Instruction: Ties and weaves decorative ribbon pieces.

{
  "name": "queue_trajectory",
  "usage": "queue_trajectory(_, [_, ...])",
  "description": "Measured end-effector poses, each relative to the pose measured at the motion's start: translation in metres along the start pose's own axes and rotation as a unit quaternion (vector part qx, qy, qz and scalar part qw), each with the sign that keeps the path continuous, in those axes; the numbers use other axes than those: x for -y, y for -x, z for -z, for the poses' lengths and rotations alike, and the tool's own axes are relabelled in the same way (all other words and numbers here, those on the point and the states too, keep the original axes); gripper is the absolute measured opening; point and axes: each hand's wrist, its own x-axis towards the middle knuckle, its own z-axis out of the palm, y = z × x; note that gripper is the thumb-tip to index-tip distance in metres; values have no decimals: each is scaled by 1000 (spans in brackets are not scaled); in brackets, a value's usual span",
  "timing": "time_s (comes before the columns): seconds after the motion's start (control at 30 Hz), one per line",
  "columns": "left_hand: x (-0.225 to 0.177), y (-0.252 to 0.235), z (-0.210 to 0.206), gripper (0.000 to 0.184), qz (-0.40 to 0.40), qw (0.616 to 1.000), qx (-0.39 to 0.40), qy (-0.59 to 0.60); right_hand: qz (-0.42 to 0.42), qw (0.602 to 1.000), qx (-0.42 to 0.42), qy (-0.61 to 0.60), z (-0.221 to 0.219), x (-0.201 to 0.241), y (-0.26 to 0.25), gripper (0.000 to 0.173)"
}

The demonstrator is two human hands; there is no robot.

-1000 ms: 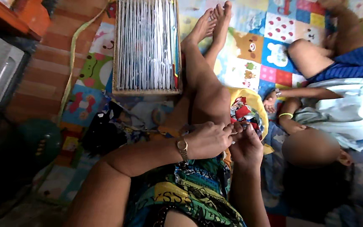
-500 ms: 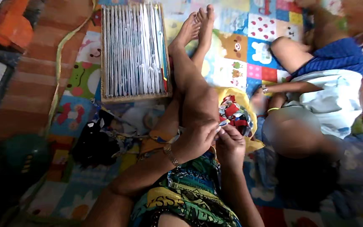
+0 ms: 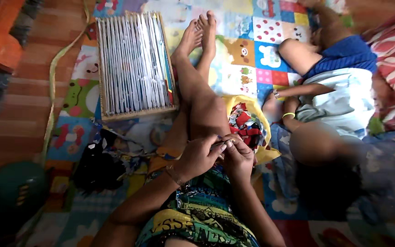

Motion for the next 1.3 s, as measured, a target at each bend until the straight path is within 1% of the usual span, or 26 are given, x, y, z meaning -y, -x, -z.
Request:
queue_trajectory(0.07, [3,-2,2,31,42,988,-4,151,-3,999,19,-35,1,0,0,15])
queue_trajectory(0.1, [5,-4,3,28,51,978,-10,204,-4,999,27,-39,0,0,1,14])
queue_trajectory(0.17, [5,-5,4,24,52,962,-18,266,-4,999,37,-37,-1,0,2,15])
queue_trajectory(0.23, [6,-5,3,17,27,957,-53,283,-2,999,40,-34,-3,1,2,15])
queue_trajectory(0.3, [7,-5,0,11,-11,964,-100,246,0,999,39,-31,-4,2,1,16])
queue_trajectory(0.33, [8,-4,-2,11,-29,970,-121,210,-1,999,38,-30,-4,2,1,16])
queue_trajectory(0.43, [13,0,-8,14,-100,979,-173,42,-22,999,14,-34,-8,3,2,17])
queue_trajectory(0.5, [15,2,-10,17,-181,962,-193,-69,-78,995,-20,-54,-12,8,1,20])
queue_trajectory(0.57, [16,2,-12,21,-260,936,-197,-134,-158,981,-28,-107,-15,13,-1,22])
queue_trajectory(0.6, [16,2,-12,22,-283,927,-192,-152,-189,971,-18,-144,-14,14,-3,21])
queue_trajectory(0.67, [15,1,-12,23,-291,925,-184,-159,-227,956,14,-188,-11,14,-4,16])
queue_trajectory(0.73, [17,2,-12,23,-261,937,-178,-146,-249,952,46,-171,-9,14,-3,15])
queue_trajectory(0.8, [19,1,-10,23,-218,952,-178,-123,-262,953,80,-129,-9,17,-1,16])
queue_trajectory(0.87, [21,0,-8,21,-170,964,-179,-99,-258,955,105,-100,-9,19,0,22])
queue_trajectory(0.93, [20,0,-6,21,-125,975,-173,-69,-243,959,125,-76,-6,20,-1,24])
queue_trajectory(1.03, [18,-1,-1,21,-45,990,-129,9,-199,965,169,-5,0,22,-1,19])
queue_trajectory(1.1, [16,-3,4,21,1,993,-88,75,-154,967,190,72,2,23,-1,20])
queue_trajectory(1.2, [11,-5,8,20,63,987,-38,142,-77,964,187,173,1,22,0,20])
queue_trajectory(1.3, [9,-6,11,20,100,976,-11,191,-20,956,185,229,2,20,-1,18])
